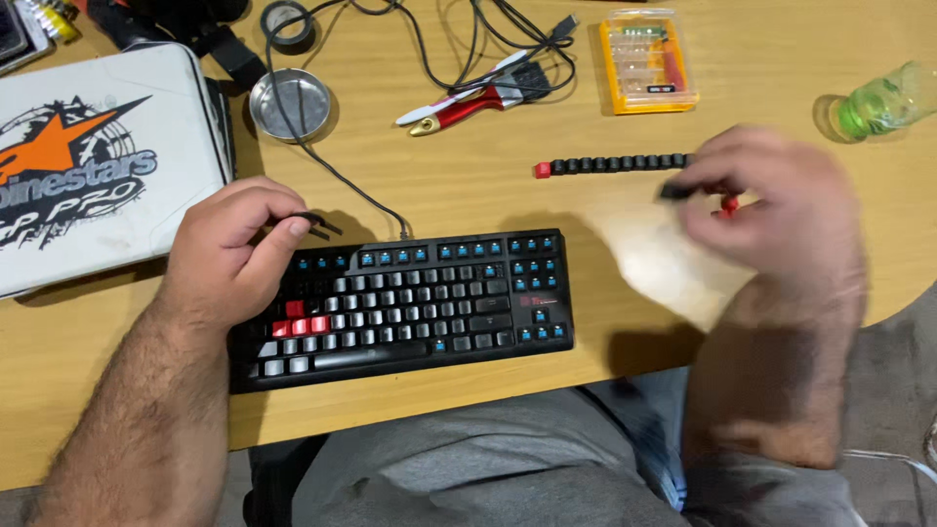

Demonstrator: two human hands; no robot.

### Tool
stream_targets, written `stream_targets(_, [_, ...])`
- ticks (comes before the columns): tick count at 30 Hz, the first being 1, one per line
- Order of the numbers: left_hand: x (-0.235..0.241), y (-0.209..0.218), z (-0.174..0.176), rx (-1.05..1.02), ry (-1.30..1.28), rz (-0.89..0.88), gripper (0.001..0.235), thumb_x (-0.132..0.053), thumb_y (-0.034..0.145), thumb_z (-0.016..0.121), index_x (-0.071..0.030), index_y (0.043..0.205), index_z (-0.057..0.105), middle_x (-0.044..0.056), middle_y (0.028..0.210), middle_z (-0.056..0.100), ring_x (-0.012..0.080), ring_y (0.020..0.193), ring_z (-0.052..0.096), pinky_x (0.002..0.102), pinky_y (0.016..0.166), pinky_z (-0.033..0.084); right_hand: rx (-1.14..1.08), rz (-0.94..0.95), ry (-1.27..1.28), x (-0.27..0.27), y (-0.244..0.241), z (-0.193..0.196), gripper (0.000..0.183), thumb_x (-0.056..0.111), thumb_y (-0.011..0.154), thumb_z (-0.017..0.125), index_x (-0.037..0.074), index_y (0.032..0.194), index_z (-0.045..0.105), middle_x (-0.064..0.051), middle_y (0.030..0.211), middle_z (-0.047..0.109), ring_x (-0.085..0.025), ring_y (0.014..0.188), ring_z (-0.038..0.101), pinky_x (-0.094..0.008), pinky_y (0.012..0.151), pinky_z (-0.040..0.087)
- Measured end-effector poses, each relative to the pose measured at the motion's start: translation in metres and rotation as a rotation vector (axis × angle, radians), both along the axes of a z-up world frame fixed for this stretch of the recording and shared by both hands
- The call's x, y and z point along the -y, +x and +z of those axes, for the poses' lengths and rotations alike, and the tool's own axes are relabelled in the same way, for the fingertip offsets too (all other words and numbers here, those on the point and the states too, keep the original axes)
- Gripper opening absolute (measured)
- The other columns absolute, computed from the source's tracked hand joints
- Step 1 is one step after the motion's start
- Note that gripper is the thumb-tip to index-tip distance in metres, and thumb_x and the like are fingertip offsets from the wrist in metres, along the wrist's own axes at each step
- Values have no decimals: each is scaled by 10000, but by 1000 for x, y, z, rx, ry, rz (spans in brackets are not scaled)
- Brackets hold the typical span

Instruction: The person uses a keycap puller to remove keycaps from a mechanical keyboard and places them on the desk. They then use the puller to remove a stabilizer bar from the keyboard.

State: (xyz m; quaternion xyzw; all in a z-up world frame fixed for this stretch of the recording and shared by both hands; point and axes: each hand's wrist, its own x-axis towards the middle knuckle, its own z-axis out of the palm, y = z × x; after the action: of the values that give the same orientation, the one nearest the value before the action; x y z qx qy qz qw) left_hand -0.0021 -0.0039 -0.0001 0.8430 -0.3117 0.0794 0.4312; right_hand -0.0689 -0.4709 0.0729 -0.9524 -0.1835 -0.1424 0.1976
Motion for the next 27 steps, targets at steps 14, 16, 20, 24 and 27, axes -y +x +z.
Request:
stream_targets(14, [158,-135,22,-575,-315,-968,221,-240,1083,515,-63,998,617,87,940,650,268,881,646,386,853,541,-283,-303,-159,99,34,-61,237,98,800,795,107,1036,805,-74,1047,702,-276,1133,584,-407,999,475])
stream_targets(16, [176,-148,-18,-696,-339,-950,165,-201,1060,590,-70,967,627,67,932,663,225,872,648,352,854,538,-326,-321,-197,102,39,-69,233,106,792,783,111,1023,809,-74,1027,711,-288,1125,580,-413,1012,472])
stream_targets(20, [184,-153,-70,-1386,-454,-784,115,-173,1049,626,-64,1055,660,22,961,722,60,755,627,215,668,518,-262,-229,-265,99,42,-77,217,165,774,749,137,985,794,-37,973,707,-264,1065,602,-386,1036,446])
stream_targets(24, [178,-145,-66,-1411,-451,-753,166,-229,1045,613,-69,1024,654,40,936,717,88,760,640,226,641,522,-344,-313,-269,91,43,-71,243,178,817,769,129,1051,807,-53,1027,713,-287,1107,589,-411,1010,462])
stream_targets(27, [176,-142,-63,-1411,-446,-756,188,-264,1036,622,-81,1014,658,25,932,720,78,762,634,219,644,517,-285,-335,-198,92,35,-65,246,115,855,757,83,1095,797,-98,1048,692,-303,1115,582,-416,922,508])
